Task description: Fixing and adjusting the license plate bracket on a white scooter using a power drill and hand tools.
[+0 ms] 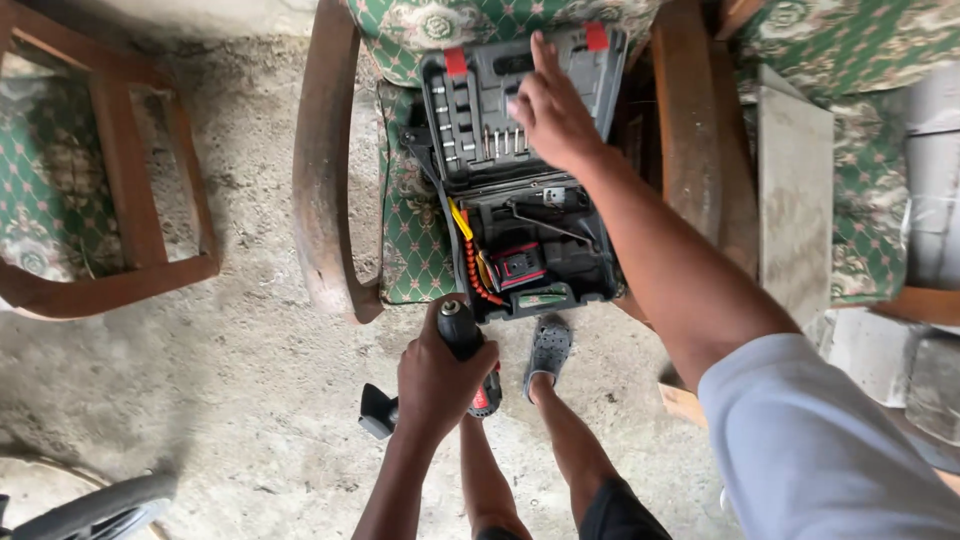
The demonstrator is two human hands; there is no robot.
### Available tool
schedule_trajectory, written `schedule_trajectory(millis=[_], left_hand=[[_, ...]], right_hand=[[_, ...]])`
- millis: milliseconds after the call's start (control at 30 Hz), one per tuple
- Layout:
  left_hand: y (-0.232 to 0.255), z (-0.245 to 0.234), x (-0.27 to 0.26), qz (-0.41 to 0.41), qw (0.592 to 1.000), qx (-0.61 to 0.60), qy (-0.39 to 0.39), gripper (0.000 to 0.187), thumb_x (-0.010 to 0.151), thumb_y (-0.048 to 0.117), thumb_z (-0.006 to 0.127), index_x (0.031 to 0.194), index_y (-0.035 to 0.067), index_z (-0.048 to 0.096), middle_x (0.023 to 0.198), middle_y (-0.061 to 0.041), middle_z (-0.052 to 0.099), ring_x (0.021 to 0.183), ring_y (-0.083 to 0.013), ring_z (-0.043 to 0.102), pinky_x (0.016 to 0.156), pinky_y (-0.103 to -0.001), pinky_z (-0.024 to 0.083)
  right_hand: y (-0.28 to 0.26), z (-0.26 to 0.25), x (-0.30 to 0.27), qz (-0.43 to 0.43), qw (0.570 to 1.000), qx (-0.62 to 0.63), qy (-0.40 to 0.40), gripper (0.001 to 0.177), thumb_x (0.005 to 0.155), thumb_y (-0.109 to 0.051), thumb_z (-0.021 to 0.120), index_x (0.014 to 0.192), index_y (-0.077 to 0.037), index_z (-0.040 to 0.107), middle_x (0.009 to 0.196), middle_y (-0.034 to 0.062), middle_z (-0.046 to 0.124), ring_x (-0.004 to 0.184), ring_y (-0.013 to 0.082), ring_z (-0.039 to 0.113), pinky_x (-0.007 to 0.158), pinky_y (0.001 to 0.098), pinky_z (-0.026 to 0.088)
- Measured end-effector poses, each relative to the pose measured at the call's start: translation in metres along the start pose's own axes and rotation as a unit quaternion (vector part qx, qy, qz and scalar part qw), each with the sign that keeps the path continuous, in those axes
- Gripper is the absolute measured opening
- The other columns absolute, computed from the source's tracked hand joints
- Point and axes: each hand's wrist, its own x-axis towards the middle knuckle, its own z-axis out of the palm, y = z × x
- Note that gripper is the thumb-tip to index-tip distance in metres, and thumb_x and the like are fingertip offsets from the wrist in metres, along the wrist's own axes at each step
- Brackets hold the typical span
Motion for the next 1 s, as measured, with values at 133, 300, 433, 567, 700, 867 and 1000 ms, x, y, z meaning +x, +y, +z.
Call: schedule_trajectory(millis=[133,300,433,567,700,867,1000], left_hand=[[-0.003,0.02,0.019,0.005,1.0,-0.005,0.011,0.063,0.072,0.03,0.076,0.13,0.02,0.057,0.073,-0.006,0.077,0.066,-0.0275,0.077,0.067,-0.042,0.059],[-0.013,0.031,0.034,0.016,0.999,-0.031,0.021,0.064,0.071,0.03,0.076,0.131,0.019,0.056,0.07,-0.006,0.076,0.064,-0.0277,0.077,0.064,-0.042,0.06],[-0.023,0.034,0.041,0.015,1.0,-0.017,0.021,0.063,0.072,0.031,0.077,0.13,0.018,0.056,0.07,-0.007,0.076,0.064,-0.0285,0.077,0.064,-0.042,0.06],[-0.031,0.034,0.044,0.017,1.0,-0.006,0.018,0.063,0.073,0.032,0.076,0.131,0.019,0.055,0.07,-0.007,0.075,0.065,-0.0295,0.076,0.065,-0.044,0.059],[-0.035,0.032,0.041,0.015,1.0,-0.012,0.013,0.063,0.073,0.031,0.076,0.131,0.019,0.054,0.069,-0.007,0.076,0.065,-0.0291,0.076,0.065,-0.044,0.059],[-0.033,0.026,0.037,0.007,1.0,-0.017,0.005,0.063,0.073,0.03,0.075,0.131,0.018,0.053,0.071,-0.006,0.076,0.064,-0.0271,0.078,0.066,-0.042,0.061],[-0.032,0.025,0.034,0.037,0.999,-0.022,0.013,0.059,0.073,0.028,0.074,0.128,0.016,0.056,0.074,-0.006,0.077,0.065,-0.0269,0.078,0.067,-0.041,0.062]], right_hand=[[-0.007,-0.013,0.033,0.101,0.983,0.067,-0.14,0.032,0.107,-0.031,0.053,0.096,-0.001,0.05,0.168,0.0248,0.005,0.153,0.045,0.011,0.119,0.0548,0.026],[0.048,0.045,0.036,0.037,0.994,0.027,-0.1,0.035,0.113,-0.036,0.059,0.101,-0.004,0.057,0.169,0.0233,0.013,0.154,0.042,0.027,0.116,0.05,0.041],[0.02,0.025,0.031,0.114,0.979,0.085,-0.144,0.035,0.108,-0.035,0.057,0.097,-0.002,0.055,0.168,0.0207,0.023,0.136,0.037,0.051,0.1,0.0483,0.049],[0.003,0.022,0.02,0.16,0.978,0.108,-0.075,0.03,0.11,-0.035,0.06,0.105,-0.006,0.056,0.126,0.012,0.061,0.114,0.0305,0.066,0.096,0.0464,0.052],[0.002,0.05,0.012,0.117,0.985,0.112,0.052,0.023,0.107,-0.025,0.067,0.098,-0.007,0.058,0.117,0.0114,0.063,0.108,0.0289,0.068,0.089,0.0408,0.06],[-0.029,0.068,0.005,0.044,0.969,0.016,0.241,0.021,0.104,-0.017,0.068,0.091,-0.008,0.054,0.11,0.0208,0.064,0.094,0.0323,0.066,0.079,0.0356,0.063],[-0.071,0.067,0.001,0.339,0.851,0.388,0.105,0.008,0.1,-0.014,0.06,0.099,-0.007,0.057,0.092,0.0077,0.072,0.066,0.0123,0.069,0.053,0.0267,0.061]])
